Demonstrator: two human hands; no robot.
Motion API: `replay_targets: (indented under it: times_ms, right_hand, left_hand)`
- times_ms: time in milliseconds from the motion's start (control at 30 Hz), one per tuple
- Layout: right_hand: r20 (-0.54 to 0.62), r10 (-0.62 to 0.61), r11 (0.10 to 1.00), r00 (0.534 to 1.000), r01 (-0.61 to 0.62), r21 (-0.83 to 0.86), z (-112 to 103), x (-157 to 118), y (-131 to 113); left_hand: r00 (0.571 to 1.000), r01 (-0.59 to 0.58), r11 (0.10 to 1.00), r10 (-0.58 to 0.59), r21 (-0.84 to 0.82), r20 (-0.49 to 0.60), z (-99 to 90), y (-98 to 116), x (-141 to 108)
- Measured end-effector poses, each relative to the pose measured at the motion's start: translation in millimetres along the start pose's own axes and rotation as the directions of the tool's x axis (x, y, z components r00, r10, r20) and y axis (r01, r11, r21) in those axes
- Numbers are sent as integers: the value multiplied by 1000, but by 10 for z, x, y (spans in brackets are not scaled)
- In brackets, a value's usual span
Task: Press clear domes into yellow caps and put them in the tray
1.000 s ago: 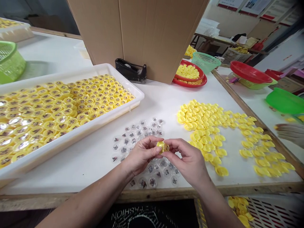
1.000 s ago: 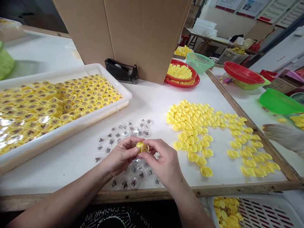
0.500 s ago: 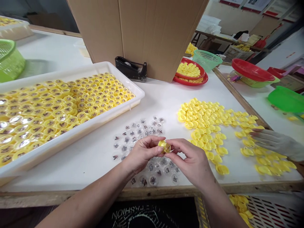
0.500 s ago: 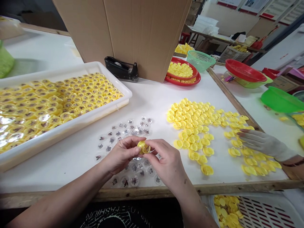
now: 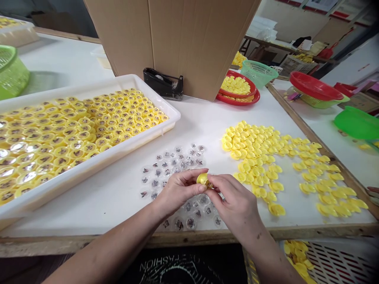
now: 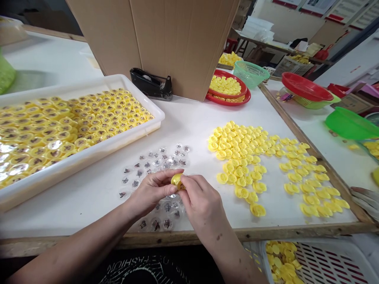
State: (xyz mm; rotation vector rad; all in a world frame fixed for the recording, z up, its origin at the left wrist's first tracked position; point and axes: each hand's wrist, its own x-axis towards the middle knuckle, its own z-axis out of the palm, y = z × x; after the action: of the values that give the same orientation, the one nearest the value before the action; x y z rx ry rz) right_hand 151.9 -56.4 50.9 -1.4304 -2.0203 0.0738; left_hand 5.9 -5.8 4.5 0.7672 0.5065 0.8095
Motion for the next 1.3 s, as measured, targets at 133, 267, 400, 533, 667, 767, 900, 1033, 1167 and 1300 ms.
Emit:
replay_targets:
  times_ms: [133, 267, 400, 533, 667, 767, 900, 1033, 1167, 1300]
  right_hand:
    - [-25, 47, 998, 999, -46, 33, 90, -22, 45]
    - [59, 266, 909, 962, -270, 317, 106, -34, 187]
    - [258, 395, 684, 881, -470, 558, 140, -67, 289]
    - [235, 405, 678, 884, -463, 571, 237, -116, 268]
    - [227, 432, 650, 873, -476, 593, 304, -157, 242]
    - [290, 487, 574, 824, -552, 605, 291, -152, 254]
    - [319, 472, 515, 822, -550, 657, 195, -124, 325]
    - [200, 544, 612, 815, -548, 570, 111, -141, 488]
    - [194, 582, 625, 789, -587, 514, 83, -181, 629]
    - [200, 609, 605, 767, -613, 507, 47, -193, 636]
  left_hand:
    - [1000, -6, 996, 9, 92, -30, 30, 27, -8]
    - [998, -33, 974, 44, 225, -42, 37, 29, -6]
    - [992, -107, 925, 126, 364, -27, 7, 20, -1]
    - [986, -94, 864, 149, 494, -74, -29, 14, 3]
    - [978, -68, 799, 171, 597, -118, 20, -5, -32]
    - [982, -52, 751, 158, 658, -102, 63, 99, -43]
    - [960, -69, 605, 258, 793, -113, -185, 756, -22]
    - [873, 177, 158, 431, 971, -229, -928, 1807, -62]
    - [900, 402, -100, 228, 910, -372, -1648, 2427, -118]
    - [903, 430, -160, 60, 889, -426, -1916, 2506, -102]
